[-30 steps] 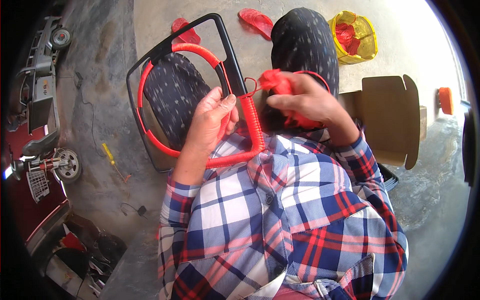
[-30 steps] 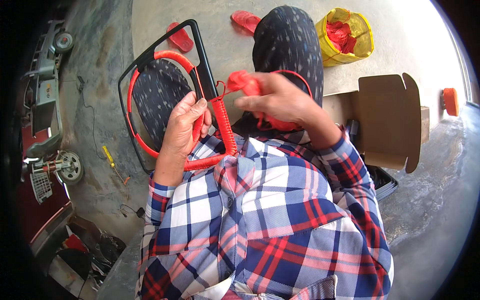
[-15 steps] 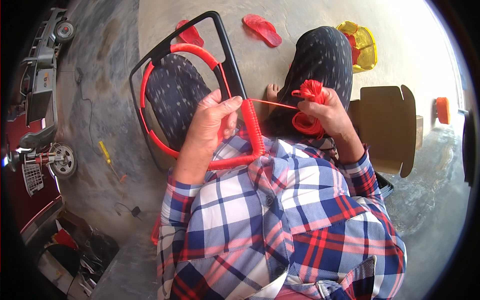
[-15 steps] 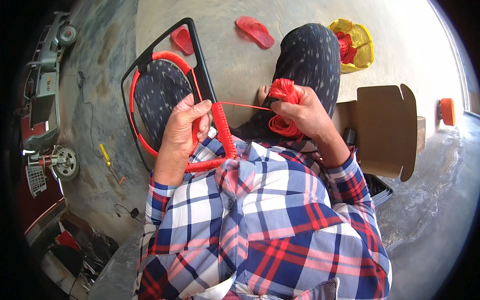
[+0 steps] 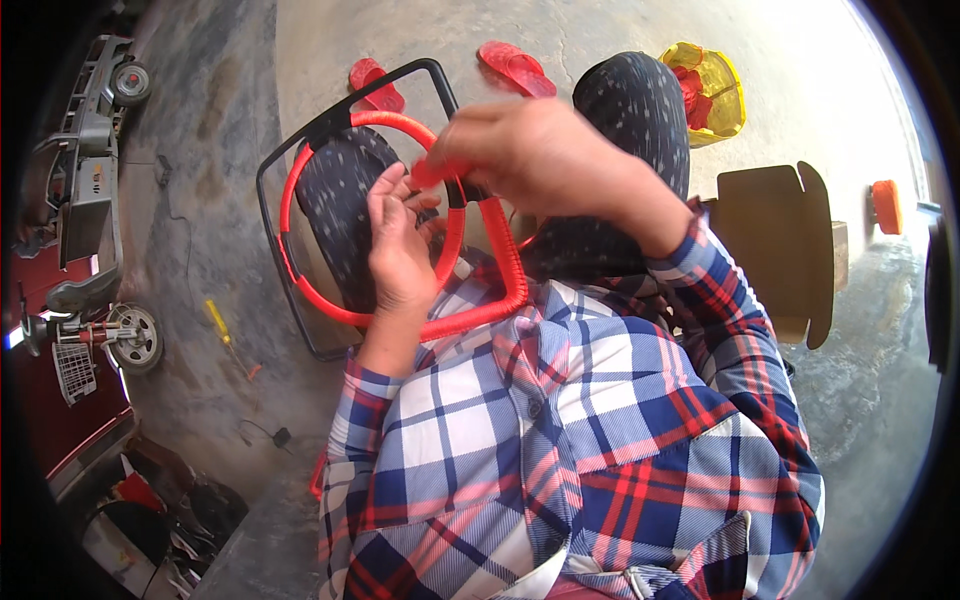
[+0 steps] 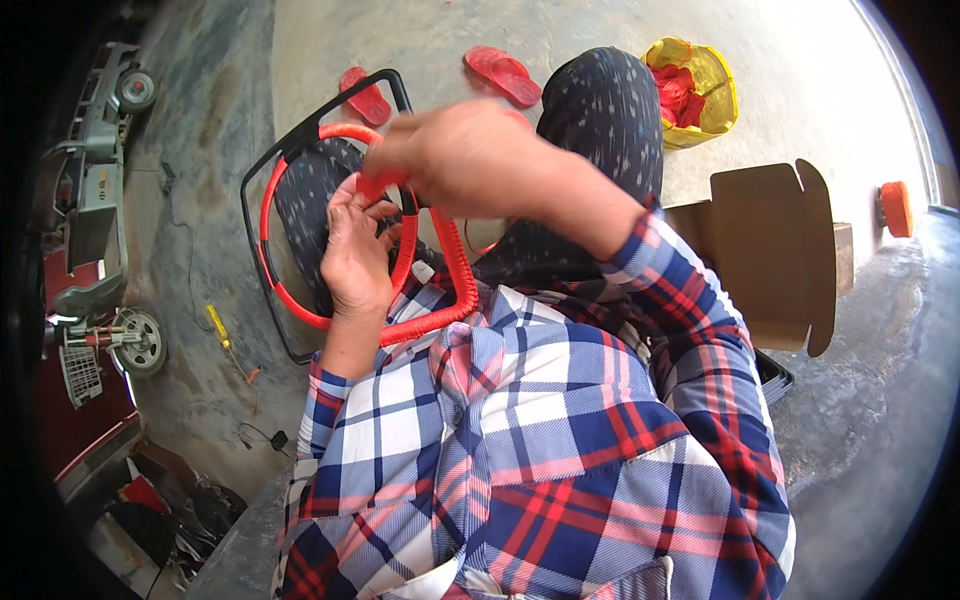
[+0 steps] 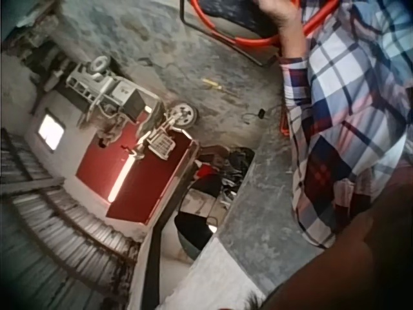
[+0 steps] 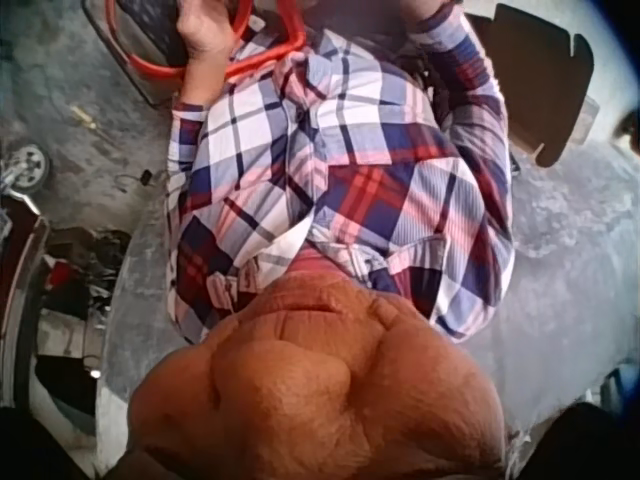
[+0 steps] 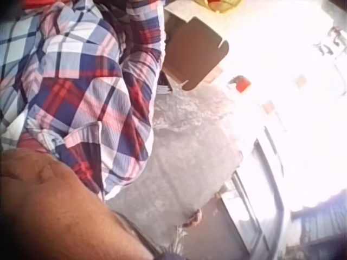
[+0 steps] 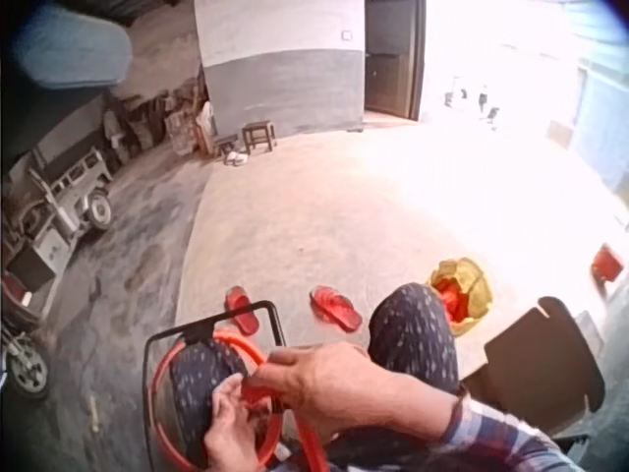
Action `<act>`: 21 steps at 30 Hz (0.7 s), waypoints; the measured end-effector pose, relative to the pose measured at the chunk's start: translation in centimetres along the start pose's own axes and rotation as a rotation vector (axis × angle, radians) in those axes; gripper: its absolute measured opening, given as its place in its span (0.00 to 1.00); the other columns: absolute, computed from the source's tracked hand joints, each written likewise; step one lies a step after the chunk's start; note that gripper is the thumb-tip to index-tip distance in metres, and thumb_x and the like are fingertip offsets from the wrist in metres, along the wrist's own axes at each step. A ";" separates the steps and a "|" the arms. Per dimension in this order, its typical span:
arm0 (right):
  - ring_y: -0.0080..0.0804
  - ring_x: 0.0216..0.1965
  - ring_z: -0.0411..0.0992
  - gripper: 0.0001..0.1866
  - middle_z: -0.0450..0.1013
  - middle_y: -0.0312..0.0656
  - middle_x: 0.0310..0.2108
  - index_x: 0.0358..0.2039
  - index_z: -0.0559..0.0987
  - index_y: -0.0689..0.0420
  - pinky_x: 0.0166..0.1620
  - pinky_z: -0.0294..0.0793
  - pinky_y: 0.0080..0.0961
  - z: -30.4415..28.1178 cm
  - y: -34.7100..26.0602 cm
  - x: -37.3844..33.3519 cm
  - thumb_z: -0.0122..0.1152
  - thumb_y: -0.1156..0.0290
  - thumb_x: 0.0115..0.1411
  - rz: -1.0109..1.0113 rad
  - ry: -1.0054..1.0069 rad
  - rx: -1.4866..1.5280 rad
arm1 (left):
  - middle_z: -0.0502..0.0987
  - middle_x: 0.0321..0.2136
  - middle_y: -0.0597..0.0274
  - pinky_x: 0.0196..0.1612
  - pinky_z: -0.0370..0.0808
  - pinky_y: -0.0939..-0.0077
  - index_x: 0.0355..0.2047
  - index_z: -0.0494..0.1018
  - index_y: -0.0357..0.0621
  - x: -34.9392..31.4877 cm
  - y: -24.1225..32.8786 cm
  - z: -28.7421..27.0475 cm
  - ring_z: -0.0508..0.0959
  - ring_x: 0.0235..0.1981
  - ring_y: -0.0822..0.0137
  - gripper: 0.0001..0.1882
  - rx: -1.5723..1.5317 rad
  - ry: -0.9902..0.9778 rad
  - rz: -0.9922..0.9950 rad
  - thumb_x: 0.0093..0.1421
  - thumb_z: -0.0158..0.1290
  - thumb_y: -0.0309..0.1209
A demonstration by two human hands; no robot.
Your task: The recorder is wrapping a red plastic cord around a black metal frame to create a mesh surface.
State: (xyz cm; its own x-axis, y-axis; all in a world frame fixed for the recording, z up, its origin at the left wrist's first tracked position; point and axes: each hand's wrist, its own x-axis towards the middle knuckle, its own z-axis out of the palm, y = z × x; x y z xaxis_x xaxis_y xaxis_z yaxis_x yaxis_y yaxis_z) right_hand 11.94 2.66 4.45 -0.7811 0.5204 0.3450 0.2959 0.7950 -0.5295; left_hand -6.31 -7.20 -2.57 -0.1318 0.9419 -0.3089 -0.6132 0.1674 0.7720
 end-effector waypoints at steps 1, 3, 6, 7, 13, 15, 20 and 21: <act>0.42 0.38 0.75 0.19 0.75 0.40 0.39 0.43 0.77 0.52 0.40 0.75 0.31 1.7 0.1 0.6 0.65 0.71 0.48 -0.107 -0.027 -0.091 | 0.72 0.44 0.59 0.46 0.67 0.70 0.50 0.67 0.44 -0.4 -0.2 1.2 0.71 0.41 0.66 0.19 0.109 -0.001 0.128 0.64 0.47 0.42; 0.40 0.40 0.75 0.21 0.75 0.39 0.40 0.45 0.77 0.51 0.42 0.74 0.32 3.7 0.6 0.9 0.67 0.67 0.47 -0.215 -0.055 -0.182 | 0.72 0.43 0.60 0.45 0.68 0.73 0.51 0.65 0.43 -0.3 -0.2 0.8 0.72 0.40 0.68 0.18 0.181 -0.026 0.189 0.62 0.48 0.35; 0.40 0.50 0.69 0.31 0.72 0.37 0.47 0.48 0.74 0.51 0.52 0.68 0.35 3.8 2.3 0.4 0.72 0.61 0.42 0.146 0.253 -0.267 | 0.73 0.42 0.60 0.42 0.70 0.75 0.50 0.64 0.40 0.7 -1.0 -2.1 0.73 0.39 0.69 0.16 0.242 0.013 0.024 0.60 0.48 0.27; 0.39 0.50 0.69 0.29 0.72 0.37 0.46 0.48 0.74 0.51 0.51 0.68 0.36 3.3 2.9 -0.5 0.70 0.61 0.44 0.179 0.284 -0.261 | 0.73 0.41 0.58 0.41 0.72 0.75 0.47 0.65 0.38 0.8 -0.8 -1.8 0.74 0.38 0.69 0.15 0.153 0.038 -0.036 0.59 0.47 0.24; 0.36 0.32 0.74 0.10 0.75 0.39 0.33 0.32 0.76 0.58 0.38 0.75 0.31 3.3 2.4 -3.1 0.68 0.73 0.49 0.251 0.316 0.170 | 0.73 0.40 0.56 0.44 0.71 0.74 0.47 0.64 0.38 0.4 -0.8 -1.4 0.73 0.38 0.69 0.15 0.201 0.055 0.176 0.59 0.48 0.25; 0.33 0.32 0.75 0.08 0.76 0.39 0.33 0.31 0.76 0.59 0.37 0.75 0.29 4.2 2.8 -4.1 0.66 0.74 0.51 0.416 0.379 0.485 | 0.73 0.40 0.56 0.44 0.71 0.71 0.47 0.64 0.39 -0.1 -0.7 -1.3 0.74 0.39 0.66 0.15 0.185 0.042 0.272 0.60 0.49 0.26; 0.23 0.35 0.74 0.05 0.75 0.37 0.34 0.36 0.75 0.60 0.39 0.73 0.20 5.8 2.7 -5.8 0.55 0.72 0.63 1.006 0.434 1.371 | 0.74 0.38 0.53 0.42 0.71 0.70 0.48 0.64 0.40 -0.4 0.1 -2.0 0.74 0.36 0.64 0.15 -0.110 0.122 0.140 0.62 0.48 0.29; 0.23 0.36 0.74 0.07 0.74 0.36 0.34 0.37 0.75 0.59 0.40 0.73 0.20 6.3 3.0 -5.8 0.54 0.70 0.63 1.024 0.515 1.485 | 0.74 0.38 0.54 0.42 0.71 0.70 0.48 0.64 0.39 -0.2 0.3 -1.7 0.74 0.36 0.64 0.14 -0.128 0.102 0.134 0.62 0.48 0.29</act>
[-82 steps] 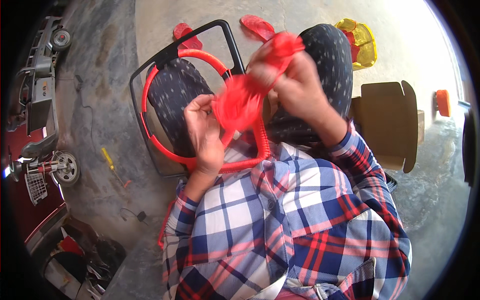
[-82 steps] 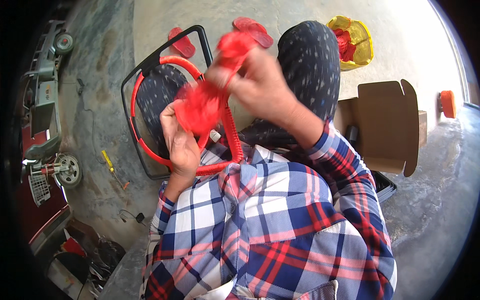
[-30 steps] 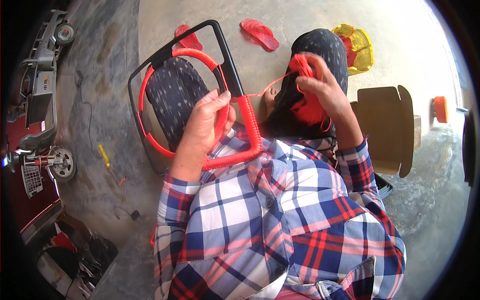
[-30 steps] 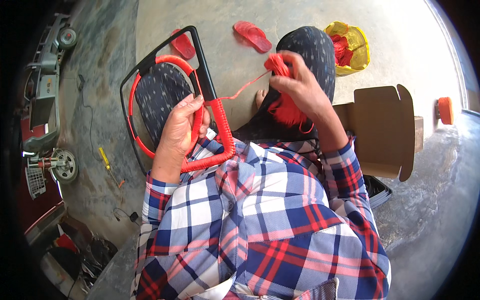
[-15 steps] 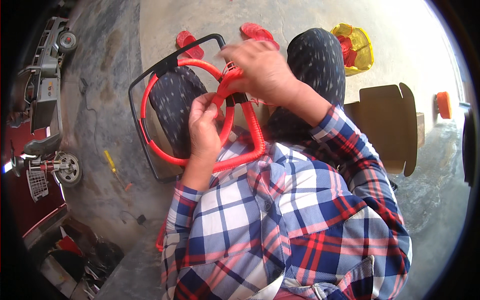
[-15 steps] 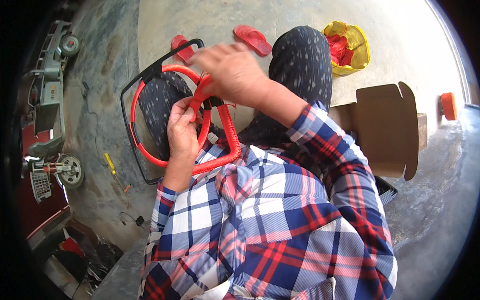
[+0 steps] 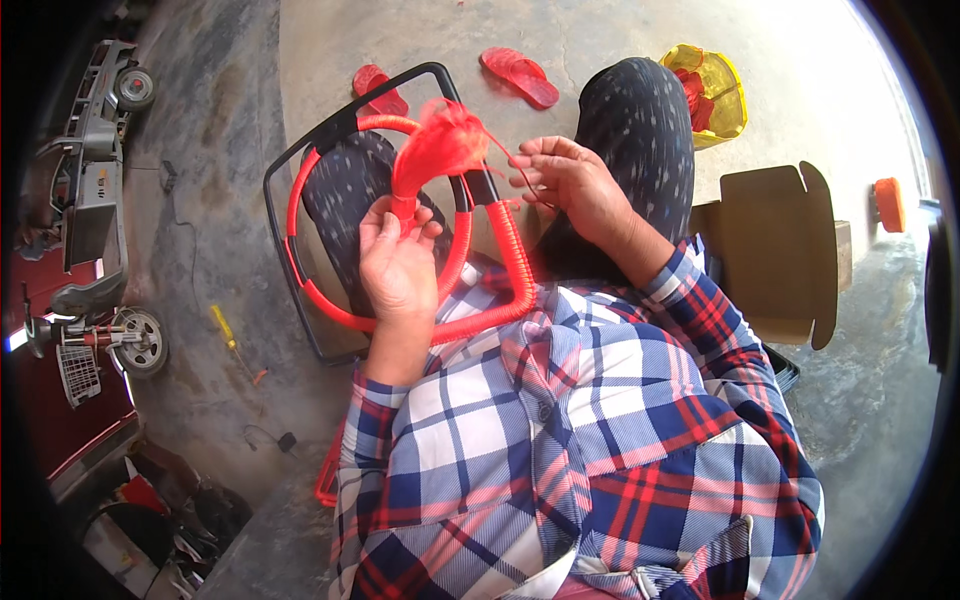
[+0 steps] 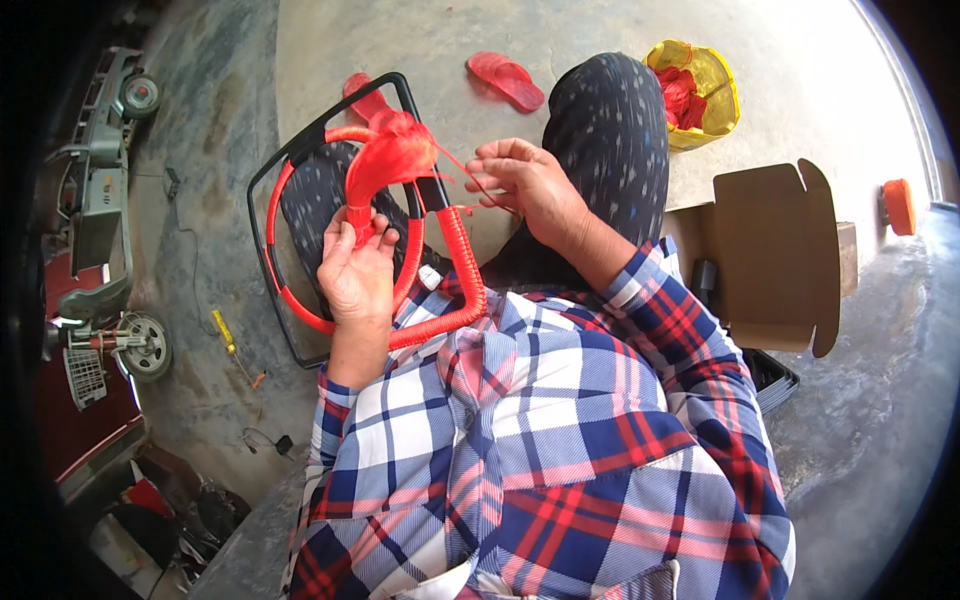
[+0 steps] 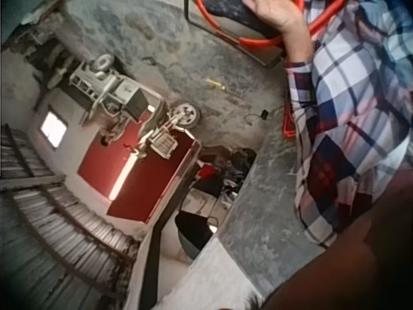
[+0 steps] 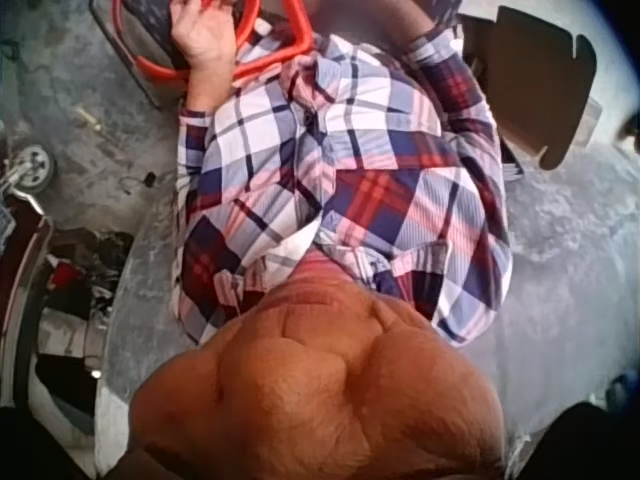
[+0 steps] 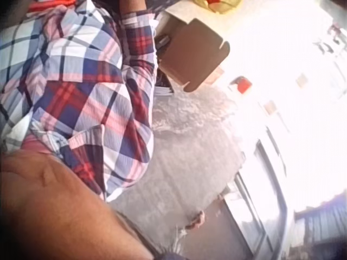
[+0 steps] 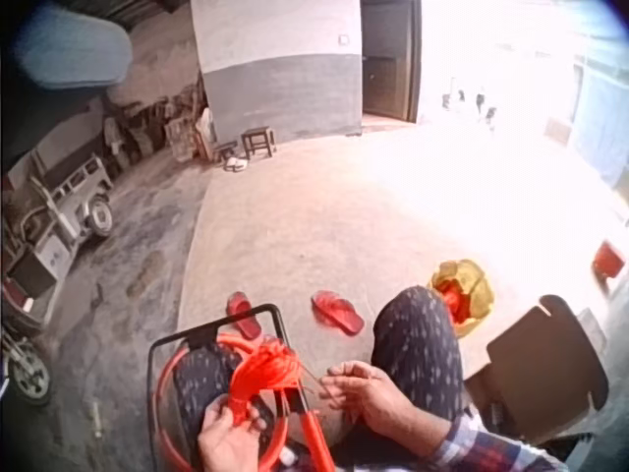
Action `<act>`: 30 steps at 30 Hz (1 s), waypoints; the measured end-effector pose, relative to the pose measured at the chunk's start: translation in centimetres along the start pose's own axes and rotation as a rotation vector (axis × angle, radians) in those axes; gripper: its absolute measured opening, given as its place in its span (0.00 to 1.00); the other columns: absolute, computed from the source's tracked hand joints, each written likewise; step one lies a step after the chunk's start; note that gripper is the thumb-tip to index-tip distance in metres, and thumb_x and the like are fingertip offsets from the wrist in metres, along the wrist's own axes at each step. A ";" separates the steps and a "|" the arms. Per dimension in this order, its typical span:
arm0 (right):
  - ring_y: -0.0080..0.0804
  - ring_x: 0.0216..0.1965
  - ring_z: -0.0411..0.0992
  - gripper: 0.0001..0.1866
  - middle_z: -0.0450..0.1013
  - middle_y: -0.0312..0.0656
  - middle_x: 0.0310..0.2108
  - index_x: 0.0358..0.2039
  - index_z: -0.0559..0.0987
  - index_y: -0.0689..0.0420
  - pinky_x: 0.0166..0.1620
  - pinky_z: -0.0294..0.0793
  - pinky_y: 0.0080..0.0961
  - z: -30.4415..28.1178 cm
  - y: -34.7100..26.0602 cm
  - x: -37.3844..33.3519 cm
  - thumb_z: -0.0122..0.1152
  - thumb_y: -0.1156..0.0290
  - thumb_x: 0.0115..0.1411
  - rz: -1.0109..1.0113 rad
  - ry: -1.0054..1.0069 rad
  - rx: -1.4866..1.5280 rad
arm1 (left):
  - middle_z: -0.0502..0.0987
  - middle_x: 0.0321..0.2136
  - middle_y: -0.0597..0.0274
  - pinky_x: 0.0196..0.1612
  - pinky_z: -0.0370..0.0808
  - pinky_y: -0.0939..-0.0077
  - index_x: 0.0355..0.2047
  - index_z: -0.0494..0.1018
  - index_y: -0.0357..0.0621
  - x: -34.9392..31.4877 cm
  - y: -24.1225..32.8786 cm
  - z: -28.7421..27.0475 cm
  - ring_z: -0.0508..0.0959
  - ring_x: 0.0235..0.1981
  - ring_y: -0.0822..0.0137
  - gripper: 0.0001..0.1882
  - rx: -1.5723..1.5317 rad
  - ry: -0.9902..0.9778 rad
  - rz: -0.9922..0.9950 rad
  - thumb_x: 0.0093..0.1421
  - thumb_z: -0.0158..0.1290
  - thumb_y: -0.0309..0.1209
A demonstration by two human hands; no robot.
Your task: The recorder is wrapping a red plastic cord around a black metal frame to create a mesh surface.
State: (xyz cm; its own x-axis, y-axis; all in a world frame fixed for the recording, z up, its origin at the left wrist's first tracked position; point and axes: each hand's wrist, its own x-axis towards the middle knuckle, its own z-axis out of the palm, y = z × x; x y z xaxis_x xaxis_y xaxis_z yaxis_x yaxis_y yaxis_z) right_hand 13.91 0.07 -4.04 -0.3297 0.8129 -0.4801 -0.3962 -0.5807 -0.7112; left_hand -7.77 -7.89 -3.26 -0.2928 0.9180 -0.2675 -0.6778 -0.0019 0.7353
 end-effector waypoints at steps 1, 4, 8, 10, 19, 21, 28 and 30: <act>0.23 0.36 0.74 0.07 0.74 0.36 0.34 0.37 0.75 0.59 0.40 0.73 0.20 -0.2 0.4 0.2 0.54 0.70 0.63 -0.003 0.002 0.004 | 0.74 0.38 0.54 0.42 0.71 0.70 0.48 0.65 0.39 0.1 0.1 0.2 0.74 0.37 0.64 0.14 -0.019 -0.019 -0.008 0.62 0.48 0.28; 0.21 0.34 0.73 0.05 0.74 0.36 0.34 0.37 0.75 0.59 0.40 0.71 0.19 -0.3 0.5 0.3 0.55 0.72 0.63 -0.117 -0.090 -0.330 | 0.74 0.39 0.55 0.42 0.71 0.71 0.48 0.65 0.37 -0.1 -0.3 0.5 0.74 0.38 0.65 0.14 0.139 -0.105 0.023 0.63 0.48 0.29; 0.19 0.33 0.70 0.05 0.73 0.34 0.31 0.36 0.75 0.59 0.41 0.70 0.17 -0.5 -0.6 0.1 0.55 0.72 0.63 -0.564 0.035 -0.230 | 0.74 0.41 0.54 0.44 0.70 0.72 0.49 0.66 0.36 -0.6 0.3 0.5 0.74 0.41 0.65 0.15 0.048 -0.077 -0.019 0.63 0.48 0.28; 0.20 0.35 0.71 0.06 0.74 0.35 0.32 0.35 0.77 0.60 0.42 0.70 0.18 -0.7 -1.0 -0.4 0.54 0.72 0.63 -0.505 -0.113 -0.330 | 0.74 0.41 0.54 0.45 0.70 0.72 0.49 0.66 0.36 -0.4 0.2 0.1 0.74 0.41 0.66 0.15 0.018 -0.075 -0.023 0.62 0.49 0.27; 0.22 0.23 0.74 0.06 0.76 0.35 0.30 0.35 0.75 0.57 0.24 0.73 0.17 -0.3 0.3 1.2 0.53 0.69 0.64 0.247 -0.414 -0.240 | 0.74 0.37 0.59 0.40 0.72 0.82 0.45 0.66 0.33 -2.8 0.4 1.8 0.74 0.36 0.74 0.15 0.446 -0.274 -0.074 0.57 0.51 0.20; 0.22 0.19 0.73 0.07 0.76 0.37 0.27 0.35 0.75 0.58 0.19 0.70 0.15 -0.5 1.9 1.5 0.54 0.68 0.63 0.395 -0.390 -0.033 | 0.74 0.36 0.61 0.38 0.71 0.82 0.44 0.66 0.34 -3.0 0.6 1.7 0.73 0.34 0.76 0.15 0.697 -0.350 0.062 0.55 0.52 0.20; 0.23 0.21 0.73 0.07 0.75 0.37 0.24 0.38 0.77 0.61 0.23 0.72 0.16 0.0 3.8 0.0 0.58 0.75 0.60 0.347 -0.528 -0.289 | 0.68 0.45 0.52 0.44 0.72 0.73 0.37 0.70 0.36 -3.0 0.5 2.5 0.73 0.42 0.61 0.13 1.097 -0.392 0.392 0.49 0.55 0.18; 0.21 0.24 0.73 0.10 0.77 0.36 0.30 0.41 0.77 0.60 0.26 0.73 0.17 0.0 3.7 0.0 0.60 0.74 0.59 0.375 -0.529 -0.275 | 0.62 0.51 0.56 0.44 0.71 0.76 0.39 0.68 0.38 -3.1 0.3 2.2 0.72 0.39 0.69 0.15 1.195 -0.378 0.432 0.50 0.53 0.18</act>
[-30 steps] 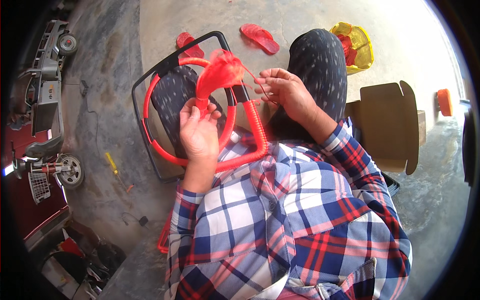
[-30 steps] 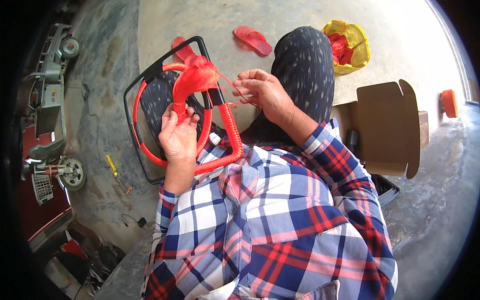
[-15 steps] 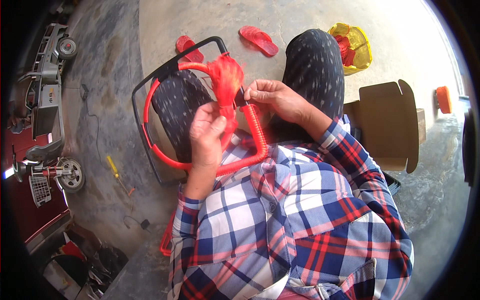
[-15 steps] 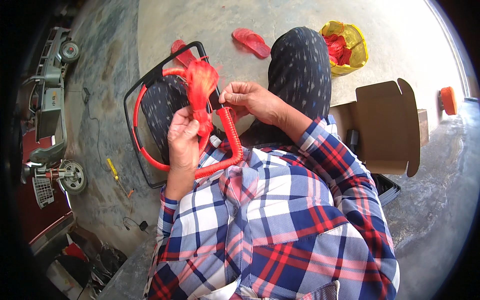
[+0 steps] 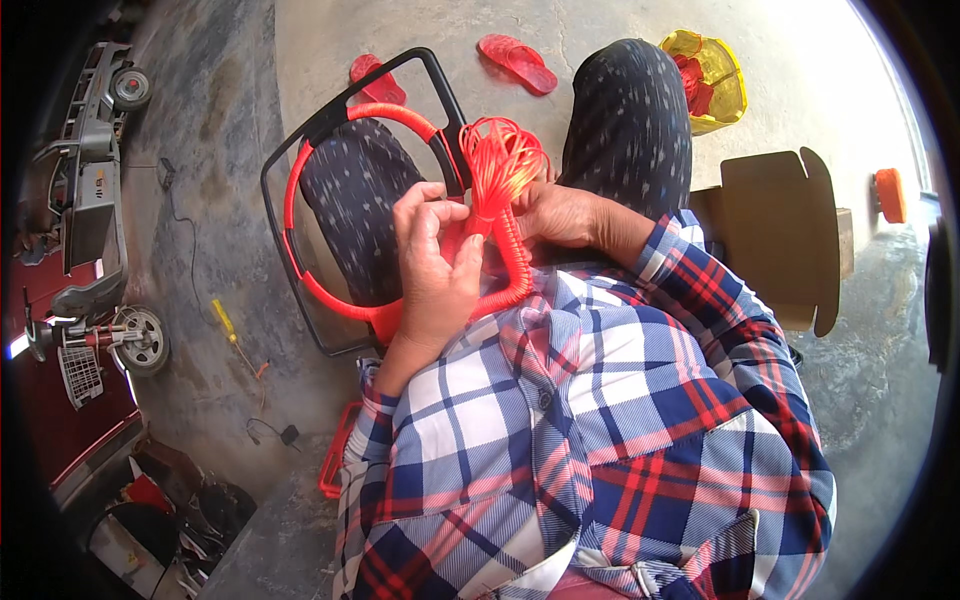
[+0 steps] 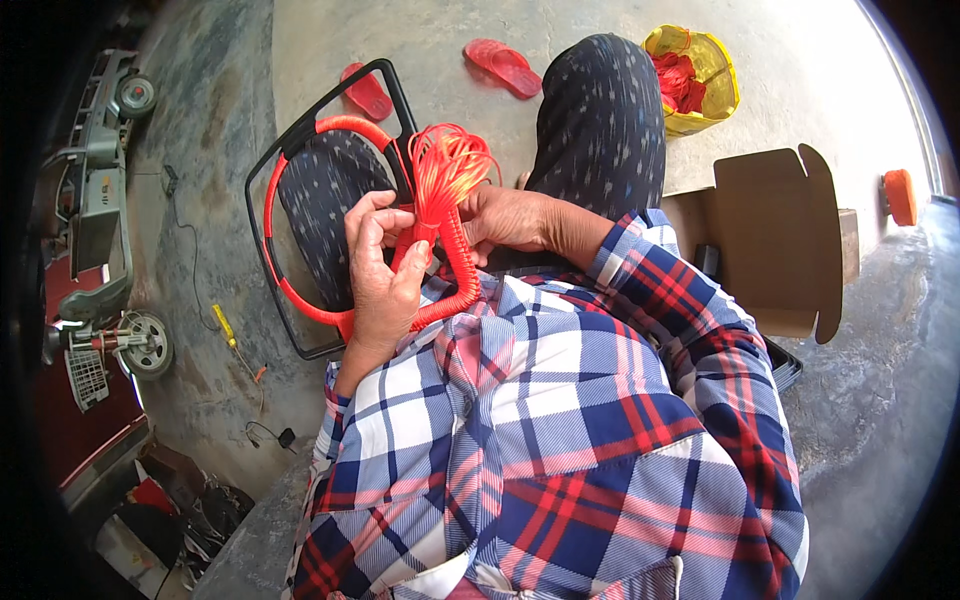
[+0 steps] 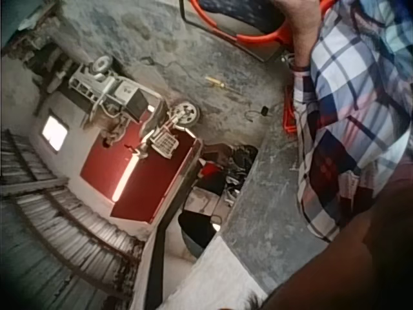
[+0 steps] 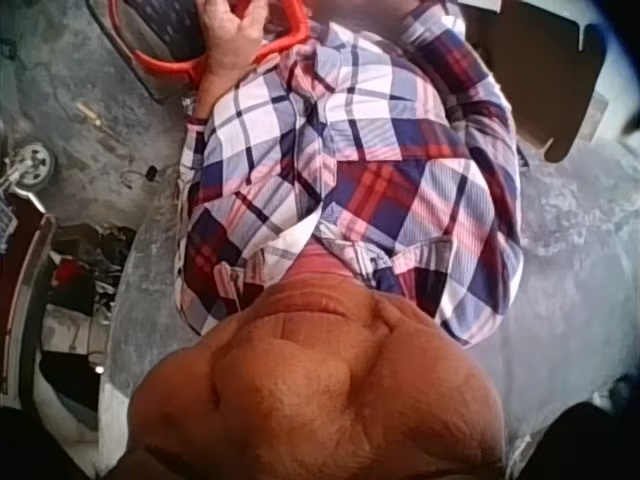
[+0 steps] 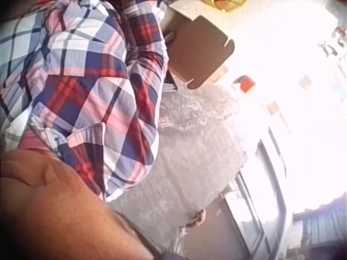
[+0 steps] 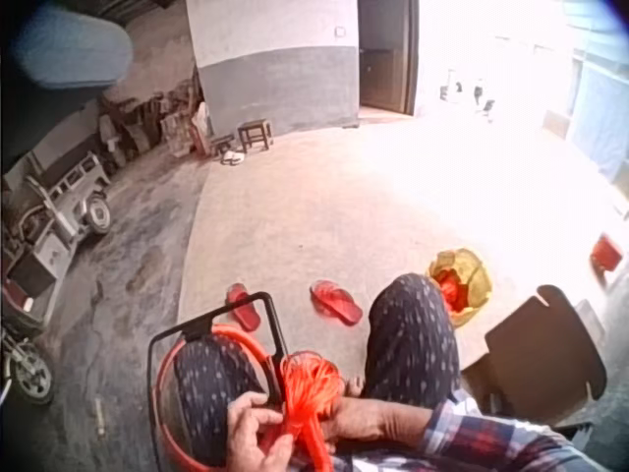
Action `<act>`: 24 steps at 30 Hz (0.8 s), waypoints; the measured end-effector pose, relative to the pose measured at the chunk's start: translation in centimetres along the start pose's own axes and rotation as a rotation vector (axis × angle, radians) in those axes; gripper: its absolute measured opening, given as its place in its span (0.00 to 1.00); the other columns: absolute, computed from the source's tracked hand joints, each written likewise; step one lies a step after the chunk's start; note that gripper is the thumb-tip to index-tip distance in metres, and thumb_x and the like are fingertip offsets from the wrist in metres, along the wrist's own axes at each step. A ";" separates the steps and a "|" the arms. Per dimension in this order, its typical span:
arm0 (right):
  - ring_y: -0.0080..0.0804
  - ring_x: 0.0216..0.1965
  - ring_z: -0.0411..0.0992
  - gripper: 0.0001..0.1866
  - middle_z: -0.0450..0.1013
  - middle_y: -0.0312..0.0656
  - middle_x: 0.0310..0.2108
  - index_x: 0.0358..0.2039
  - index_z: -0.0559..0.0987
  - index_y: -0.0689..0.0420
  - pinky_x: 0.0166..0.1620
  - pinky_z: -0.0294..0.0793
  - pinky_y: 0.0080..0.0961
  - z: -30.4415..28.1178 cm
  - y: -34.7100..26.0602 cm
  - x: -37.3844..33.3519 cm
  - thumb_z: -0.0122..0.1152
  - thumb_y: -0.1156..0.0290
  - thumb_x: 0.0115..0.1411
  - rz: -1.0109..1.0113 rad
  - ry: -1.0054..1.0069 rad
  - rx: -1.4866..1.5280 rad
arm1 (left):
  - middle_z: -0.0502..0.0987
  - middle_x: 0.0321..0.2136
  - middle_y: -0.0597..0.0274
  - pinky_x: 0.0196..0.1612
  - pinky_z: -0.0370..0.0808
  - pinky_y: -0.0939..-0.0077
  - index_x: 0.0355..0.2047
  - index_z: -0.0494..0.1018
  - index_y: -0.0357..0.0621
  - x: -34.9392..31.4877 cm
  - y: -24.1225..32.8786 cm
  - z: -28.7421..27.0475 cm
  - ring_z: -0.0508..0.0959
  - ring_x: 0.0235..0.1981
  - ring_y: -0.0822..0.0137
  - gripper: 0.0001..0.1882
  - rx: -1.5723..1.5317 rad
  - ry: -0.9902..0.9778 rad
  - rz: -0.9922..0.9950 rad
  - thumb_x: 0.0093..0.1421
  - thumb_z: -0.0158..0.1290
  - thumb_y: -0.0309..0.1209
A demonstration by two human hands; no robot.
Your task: The recorder is wrapping a red plastic cord around a black metal frame to create a mesh surface.
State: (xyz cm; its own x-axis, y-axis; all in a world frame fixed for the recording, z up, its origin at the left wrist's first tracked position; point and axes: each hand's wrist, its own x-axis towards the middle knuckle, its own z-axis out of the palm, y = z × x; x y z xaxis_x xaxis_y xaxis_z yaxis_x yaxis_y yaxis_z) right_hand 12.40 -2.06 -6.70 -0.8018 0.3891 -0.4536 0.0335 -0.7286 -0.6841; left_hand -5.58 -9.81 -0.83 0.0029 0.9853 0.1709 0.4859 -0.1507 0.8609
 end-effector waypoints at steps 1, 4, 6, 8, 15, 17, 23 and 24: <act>0.21 0.24 0.73 0.10 0.77 0.36 0.30 0.41 0.77 0.60 0.26 0.73 0.17 0.1 0.0 0.0 0.60 0.74 0.59 0.002 0.001 -0.003 | 0.62 0.51 0.56 0.44 0.71 0.76 0.39 0.68 0.38 0.0 -0.1 0.0 0.72 0.39 0.69 0.15 -0.002 0.002 0.000 0.50 0.53 0.18; 0.18 0.26 0.73 0.11 0.77 0.35 0.32 0.42 0.78 0.59 0.30 0.74 0.17 0.5 0.0 -0.3 0.62 0.73 0.58 -0.033 -0.123 -0.007 | 0.63 0.49 0.48 0.53 0.67 0.67 0.42 0.66 0.35 -0.2 -1.1 -0.1 0.70 0.49 0.55 0.19 0.090 -0.010 -0.067 0.48 0.55 0.17; 0.22 0.30 0.73 0.11 0.77 0.36 0.34 0.40 0.78 0.59 0.33 0.73 0.21 0.6 -0.3 -0.4 0.64 0.72 0.56 -0.208 -0.073 -0.228 | 0.64 0.49 0.49 0.52 0.67 0.68 0.44 0.64 0.35 -0.6 -1.4 0.4 0.70 0.49 0.56 0.22 -0.066 0.000 -0.157 0.48 0.54 0.16; 0.29 0.35 0.74 0.13 0.76 0.38 0.36 0.40 0.78 0.59 0.40 0.73 0.24 0.1 -1.4 -0.9 0.65 0.73 0.53 -0.424 0.077 -0.719 | 0.66 0.49 0.51 0.49 0.69 0.71 0.50 0.60 0.36 -0.6 -1.4 0.6 0.72 0.46 0.60 0.28 -0.442 0.023 -0.300 0.47 0.52 0.15; 0.19 0.29 0.71 0.11 0.76 0.36 0.27 0.37 0.78 0.63 0.33 0.71 0.16 -2.0 -5.5 -3.0 0.62 0.83 0.51 -0.407 0.360 -0.352 | 0.70 0.48 0.51 0.37 0.73 0.77 0.64 0.48 0.38 0.3 0.0 -1.0 0.76 0.38 0.63 0.41 -0.763 -0.034 -0.400 0.46 0.43 0.27; 0.18 0.25 0.69 0.08 0.75 0.36 0.26 0.35 0.78 0.63 0.28 0.66 0.15 -3.0 -6.6 -4.3 0.61 0.79 0.52 -0.430 0.477 -0.293 | 0.70 0.46 0.51 0.36 0.72 0.78 0.64 0.47 0.37 0.4 -0.3 -0.8 0.75 0.36 0.66 0.42 -0.871 -0.009 -0.377 0.45 0.44 0.28; 0.33 0.39 0.74 0.16 0.75 0.43 0.42 0.45 0.73 0.64 0.44 0.74 0.29 -7.4 -7.2 -5.8 0.54 0.68 0.60 -0.917 0.012 0.557 | 0.70 0.35 0.61 0.28 0.65 0.86 0.60 0.53 0.34 1.0 -0.2 -0.5 0.68 0.29 0.78 0.34 -0.769 -0.090 -0.457 0.57 0.53 0.34; 0.36 0.43 0.73 0.17 0.74 0.45 0.45 0.46 0.73 0.64 0.47 0.73 0.33 -7.0 -7.8 -6.3 0.55 0.66 0.59 -0.982 0.070 0.563 | 0.70 0.32 0.63 0.26 0.65 0.86 0.59 0.55 0.35 1.2 -0.1 -0.8 0.68 0.26 0.79 0.32 -0.716 -0.152 -0.511 0.59 0.54 0.35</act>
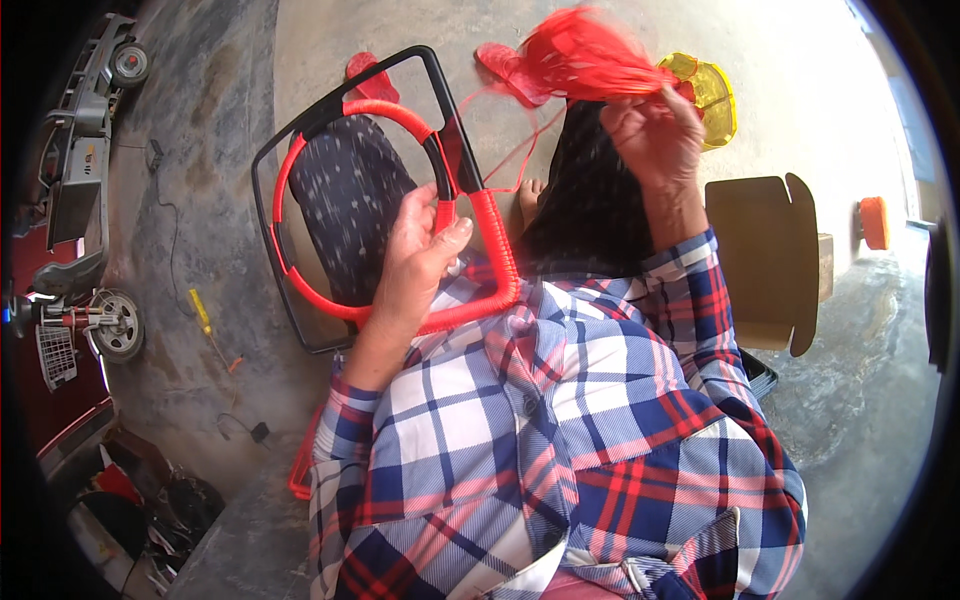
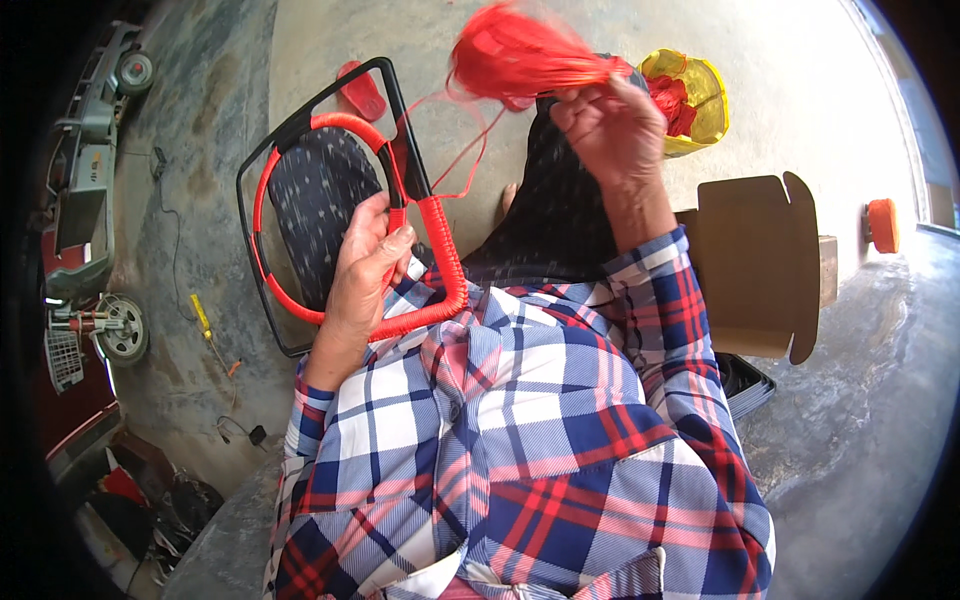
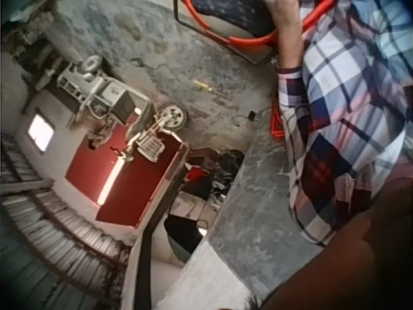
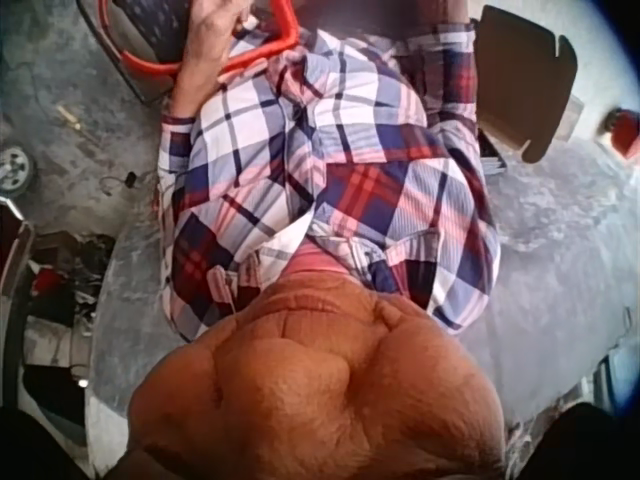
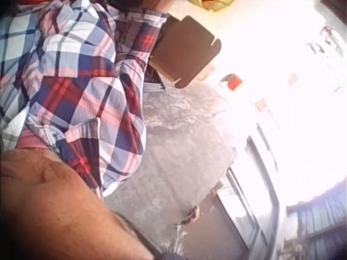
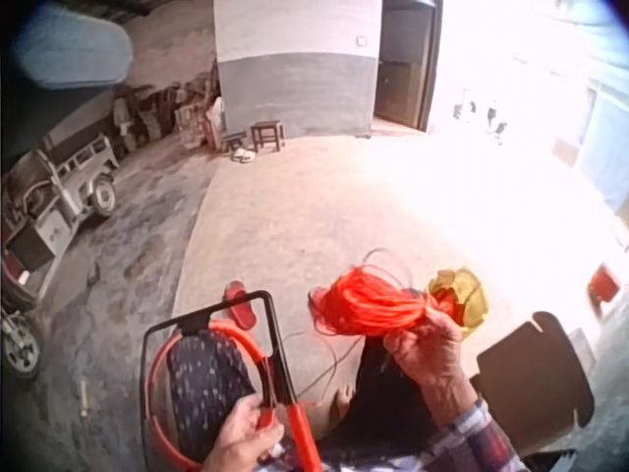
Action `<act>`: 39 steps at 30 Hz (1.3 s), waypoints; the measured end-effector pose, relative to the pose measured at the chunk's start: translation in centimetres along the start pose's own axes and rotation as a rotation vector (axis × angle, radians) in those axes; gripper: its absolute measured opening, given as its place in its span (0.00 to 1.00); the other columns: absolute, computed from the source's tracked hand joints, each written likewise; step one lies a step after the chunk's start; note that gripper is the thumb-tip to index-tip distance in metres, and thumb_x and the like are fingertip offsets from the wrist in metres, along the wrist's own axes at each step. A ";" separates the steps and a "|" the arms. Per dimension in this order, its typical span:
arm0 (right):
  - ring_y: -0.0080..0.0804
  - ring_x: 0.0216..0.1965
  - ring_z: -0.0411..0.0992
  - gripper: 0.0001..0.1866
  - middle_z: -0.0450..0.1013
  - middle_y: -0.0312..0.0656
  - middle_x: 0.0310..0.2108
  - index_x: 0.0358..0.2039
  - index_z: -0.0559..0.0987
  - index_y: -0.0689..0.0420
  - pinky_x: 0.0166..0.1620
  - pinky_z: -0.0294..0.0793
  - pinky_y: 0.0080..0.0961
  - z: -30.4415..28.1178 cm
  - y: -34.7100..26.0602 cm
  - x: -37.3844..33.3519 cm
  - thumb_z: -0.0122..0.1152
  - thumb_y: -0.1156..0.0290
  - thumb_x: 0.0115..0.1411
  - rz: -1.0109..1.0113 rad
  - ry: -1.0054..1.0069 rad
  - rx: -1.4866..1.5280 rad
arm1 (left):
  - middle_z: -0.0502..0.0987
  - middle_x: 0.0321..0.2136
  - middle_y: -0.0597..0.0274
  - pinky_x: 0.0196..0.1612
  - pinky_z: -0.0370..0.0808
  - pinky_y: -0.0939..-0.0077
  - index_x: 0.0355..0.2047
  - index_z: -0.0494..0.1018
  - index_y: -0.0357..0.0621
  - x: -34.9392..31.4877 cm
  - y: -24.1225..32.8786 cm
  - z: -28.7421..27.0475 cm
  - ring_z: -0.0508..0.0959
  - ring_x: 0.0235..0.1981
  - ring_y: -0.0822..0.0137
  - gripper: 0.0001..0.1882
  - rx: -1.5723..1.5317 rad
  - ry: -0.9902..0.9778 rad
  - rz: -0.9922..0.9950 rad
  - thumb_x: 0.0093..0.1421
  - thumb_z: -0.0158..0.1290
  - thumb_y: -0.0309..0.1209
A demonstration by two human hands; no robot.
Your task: The recorder is wrapping a red plastic cord around a black metal frame to create a mesh surface.
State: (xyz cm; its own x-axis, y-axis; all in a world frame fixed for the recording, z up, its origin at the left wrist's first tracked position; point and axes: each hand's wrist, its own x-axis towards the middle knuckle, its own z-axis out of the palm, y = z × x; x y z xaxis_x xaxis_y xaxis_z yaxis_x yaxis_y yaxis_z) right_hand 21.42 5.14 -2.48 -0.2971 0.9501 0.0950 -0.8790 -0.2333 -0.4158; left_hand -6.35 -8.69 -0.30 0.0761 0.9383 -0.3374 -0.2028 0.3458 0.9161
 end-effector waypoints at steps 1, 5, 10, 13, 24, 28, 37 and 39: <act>0.39 0.47 0.71 0.19 0.73 0.47 0.48 0.47 0.73 0.63 0.49 0.72 0.37 0.9 -1.0 -0.2 0.55 0.65 0.58 -0.087 0.039 -0.021 | 0.70 0.29 0.64 0.25 0.64 0.87 0.58 0.56 0.35 0.2 0.3 0.0 0.67 0.24 0.79 0.31 0.055 -0.036 -0.072 0.60 0.54 0.37; 0.42 0.47 0.70 0.19 0.71 0.50 0.48 0.48 0.72 0.59 0.51 0.70 0.42 -0.2 -8.9 -2.3 0.55 0.65 0.56 -0.246 0.132 -0.118 | 0.65 0.19 0.71 0.16 0.59 0.87 0.40 0.65 0.40 1.2 1.2 -1.0 0.62 0.15 0.82 0.17 0.053 -0.091 -0.182 0.61 0.56 0.38; 0.26 0.29 0.68 0.07 0.69 0.40 0.27 0.36 0.74 0.58 0.34 0.71 0.22 -1.1 -11.5 -3.1 0.55 0.70 0.59 -0.255 0.224 -0.117 | 0.63 0.16 0.74 0.13 0.56 0.88 0.37 0.66 0.42 1.2 3.1 -0.9 0.59 0.12 0.84 0.14 0.169 -0.125 -0.161 0.60 0.57 0.37; 0.21 0.27 0.68 0.09 0.71 0.36 0.28 0.40 0.76 0.60 0.32 0.70 0.16 2.7 -3.9 -3.7 0.57 0.73 0.59 0.027 0.509 -0.702 | 0.64 0.16 0.75 0.13 0.54 0.89 0.37 0.66 0.42 0.7 3.4 -0.5 0.58 0.11 0.85 0.14 0.198 -0.194 -0.120 0.60 0.58 0.35; 0.18 0.16 0.65 0.07 0.68 0.32 0.20 0.35 0.72 0.58 0.18 0.63 0.16 6.5 1.9 -4.0 0.60 0.77 0.56 0.295 0.165 -0.649 | 0.74 0.29 0.68 0.33 0.70 0.86 0.37 0.69 0.39 0.5 1.5 0.7 0.72 0.30 0.82 0.11 0.083 -0.100 -0.107 0.59 0.58 0.30; 0.17 0.16 0.65 0.06 0.69 0.33 0.20 0.35 0.72 0.57 0.18 0.59 0.13 10.2 2.2 -7.4 0.60 0.74 0.58 0.445 -0.073 -0.694 | 0.72 0.25 0.70 0.23 0.62 0.88 0.39 0.67 0.40 0.8 0.6 0.7 0.66 0.21 0.83 0.13 0.027 -0.085 -0.087 0.59 0.59 0.32; 0.27 0.37 0.71 0.16 0.72 0.43 0.38 0.42 0.74 0.63 0.43 0.71 0.25 6.3 -1.8 -5.0 0.51 0.79 0.51 0.141 0.197 -0.967 | 0.74 0.34 0.63 0.25 0.68 0.85 0.44 0.66 0.41 1.0 -0.5 -1.0 0.72 0.26 0.77 0.13 -0.011 -0.006 -0.045 0.64 0.51 0.35; 0.34 0.41 0.71 0.17 0.72 0.42 0.38 0.40 0.77 0.64 0.47 0.70 0.28 5.8 -0.4 -6.1 0.53 0.76 0.47 0.480 -0.274 -1.336 | 0.73 0.40 0.64 0.39 0.71 0.78 0.48 0.66 0.41 1.0 0.1 -0.7 0.73 0.39 0.73 0.18 -0.204 0.030 0.023 0.66 0.46 0.41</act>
State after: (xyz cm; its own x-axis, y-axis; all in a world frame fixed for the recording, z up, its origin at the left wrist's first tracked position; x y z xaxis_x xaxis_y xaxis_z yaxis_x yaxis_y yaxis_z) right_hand 21.47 -1.79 2.32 -0.6532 0.7326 -0.1912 0.2781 -0.0027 -0.9606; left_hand -6.98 -7.68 -0.70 0.0406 0.9445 -0.3259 -0.3974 0.3145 0.8621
